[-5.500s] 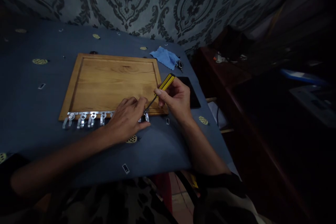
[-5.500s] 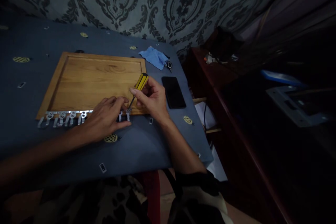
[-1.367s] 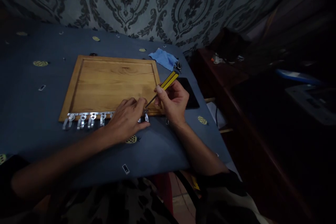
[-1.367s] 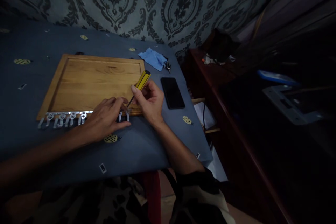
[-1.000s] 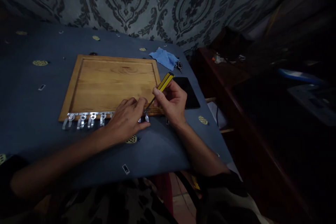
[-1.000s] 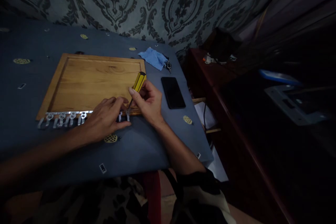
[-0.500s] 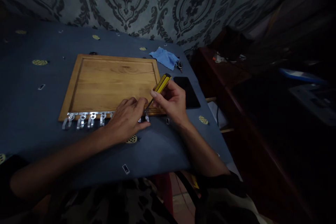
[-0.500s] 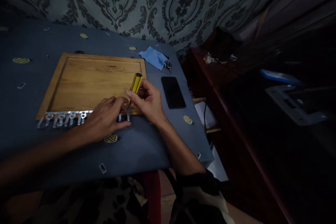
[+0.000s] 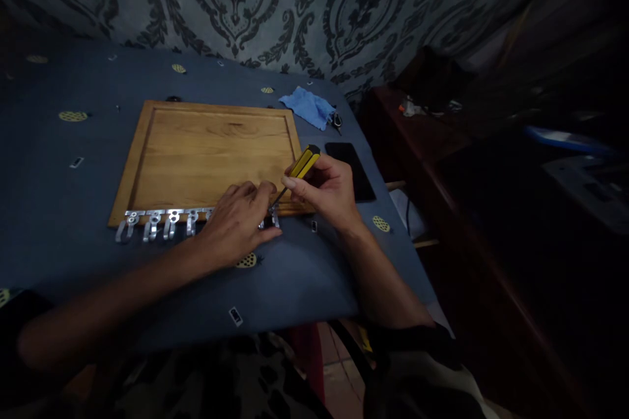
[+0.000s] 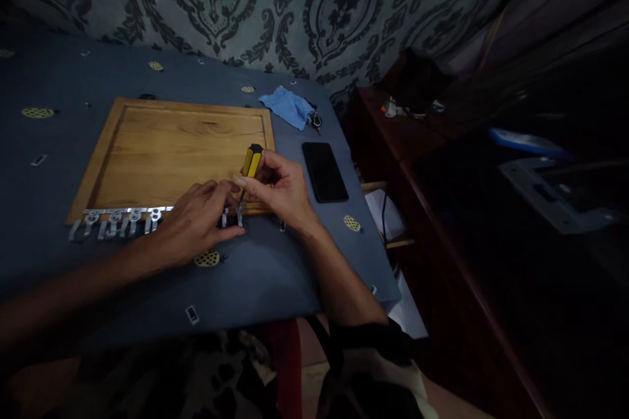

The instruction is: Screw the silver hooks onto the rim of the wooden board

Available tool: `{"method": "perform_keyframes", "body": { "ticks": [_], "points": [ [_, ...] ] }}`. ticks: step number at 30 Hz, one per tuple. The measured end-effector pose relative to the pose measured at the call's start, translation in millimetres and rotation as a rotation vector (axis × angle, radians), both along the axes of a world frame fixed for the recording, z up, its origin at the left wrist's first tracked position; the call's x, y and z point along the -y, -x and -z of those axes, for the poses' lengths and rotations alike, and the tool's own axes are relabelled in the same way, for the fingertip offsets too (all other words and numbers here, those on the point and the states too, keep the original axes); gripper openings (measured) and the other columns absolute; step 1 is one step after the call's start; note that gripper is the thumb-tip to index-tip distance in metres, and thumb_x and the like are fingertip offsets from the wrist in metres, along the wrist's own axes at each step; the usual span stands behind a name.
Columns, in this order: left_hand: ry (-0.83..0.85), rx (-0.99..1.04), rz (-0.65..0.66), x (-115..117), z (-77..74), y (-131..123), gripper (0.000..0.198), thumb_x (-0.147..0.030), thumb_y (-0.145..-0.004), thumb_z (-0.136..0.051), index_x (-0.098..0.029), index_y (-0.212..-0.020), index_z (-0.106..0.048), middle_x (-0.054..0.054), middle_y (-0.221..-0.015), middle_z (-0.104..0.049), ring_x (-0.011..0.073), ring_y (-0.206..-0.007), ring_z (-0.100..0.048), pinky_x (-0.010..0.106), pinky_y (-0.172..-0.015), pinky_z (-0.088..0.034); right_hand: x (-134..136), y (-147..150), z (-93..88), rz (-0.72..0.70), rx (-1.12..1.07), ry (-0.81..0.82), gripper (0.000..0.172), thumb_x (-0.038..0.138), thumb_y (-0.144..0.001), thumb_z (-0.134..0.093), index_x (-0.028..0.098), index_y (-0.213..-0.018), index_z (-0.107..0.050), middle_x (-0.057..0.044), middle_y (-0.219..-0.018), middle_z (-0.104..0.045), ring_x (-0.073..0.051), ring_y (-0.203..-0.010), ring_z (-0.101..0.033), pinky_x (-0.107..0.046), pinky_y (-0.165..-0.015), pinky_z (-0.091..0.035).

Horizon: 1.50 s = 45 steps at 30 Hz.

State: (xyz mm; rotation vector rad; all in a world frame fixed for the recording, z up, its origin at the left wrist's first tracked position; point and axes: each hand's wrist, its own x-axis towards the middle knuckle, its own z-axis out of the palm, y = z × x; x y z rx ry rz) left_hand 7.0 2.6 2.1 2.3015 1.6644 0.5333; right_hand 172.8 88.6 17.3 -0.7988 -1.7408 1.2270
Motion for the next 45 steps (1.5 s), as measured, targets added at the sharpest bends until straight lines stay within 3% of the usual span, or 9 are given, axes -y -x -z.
{"method": "perform_keyframes", "body": {
  "ticks": [6, 12, 15, 19, 34, 45],
  "points": [
    [-0.012, 0.001, 0.001, -0.5, 2.0, 0.2, 0.049, -0.034, -0.083, -0.078, -0.019, -0.118, -0.046, 0.007, -0.105, -0.069, 0.0298, -0.104, -0.063, 0.043, -0.089, -0.049, 2.6, 1.6, -2.5, 0.039, 0.027, -0.065, 0.045, 0.055, -0.065, -0.088, 0.021, -0.066, -0.060, 0.006, -0.060, -0.053, -0.009, -0.054, -0.049, -0.023, -0.049, -0.042],
    [-0.005, 0.010, -0.012, -0.5, 1.6, 0.0, 0.048, -0.034, -0.082, -0.079, -0.020, -0.115, -0.047, 0.007, -0.105, -0.069, 0.0302, -0.104, -0.063, 0.043, -0.090, -0.049, 3.4, 0.4, -5.1, -0.083, -0.049, 0.070, 0.041, 0.051, -0.065, -0.090, 0.021, -0.082, -0.068, 0.003, -0.075, -0.068, -0.010, -0.056, -0.060, -0.024, -0.049, -0.052],
    [-0.002, 0.024, -0.006, 0.0, 1.4, 0.1, 0.048, -0.032, -0.082, -0.079, -0.020, -0.116, -0.047, 0.007, -0.106, -0.069, 0.0296, -0.103, -0.063, 0.042, -0.090, -0.048, 2.9, -1.0, -5.0, -0.047, -0.094, 0.048, 0.039, 0.051, -0.071, -0.086, 0.021, -0.090, -0.070, 0.003, -0.072, -0.069, -0.009, -0.050, -0.061, -0.024, -0.049, -0.053],
    [-0.016, 0.033, 0.010, 0.1, 1.5, 0.8, 0.053, -0.032, -0.082, -0.080, -0.020, -0.120, -0.045, 0.006, -0.105, -0.069, 0.0293, -0.104, -0.063, 0.042, -0.089, -0.047, 2.9, -0.9, -6.3, 0.093, -0.165, -0.040, 0.034, 0.051, -0.078, -0.081, 0.021, -0.086, -0.067, 0.004, -0.069, -0.068, -0.007, -0.044, -0.057, -0.023, -0.045, -0.049],
    [0.007, 0.003, 0.004, -1.0, -0.5, 0.2, 0.049, -0.032, -0.081, -0.082, -0.020, -0.112, -0.046, 0.006, -0.104, -0.069, 0.0298, -0.102, -0.063, 0.042, -0.089, -0.048, 5.5, 2.2, -0.1, 0.039, -0.041, -0.029, 0.044, 0.061, -0.077, -0.078, 0.020, -0.083, -0.062, 0.005, -0.066, -0.061, -0.008, -0.048, -0.058, -0.022, -0.046, -0.046],
    [0.027, -0.002, -0.001, -0.6, -0.8, -0.3, 0.051, -0.033, -0.082, -0.081, -0.018, -0.117, -0.046, 0.008, -0.107, -0.068, 0.0305, -0.105, -0.062, 0.044, -0.091, -0.048, 7.4, 2.5, -2.0, -0.009, -0.063, -0.044, 0.033, 0.046, -0.076, -0.084, 0.020, -0.080, -0.064, 0.005, -0.066, -0.061, -0.008, -0.049, -0.058, -0.023, -0.048, -0.047]
  ]
}}
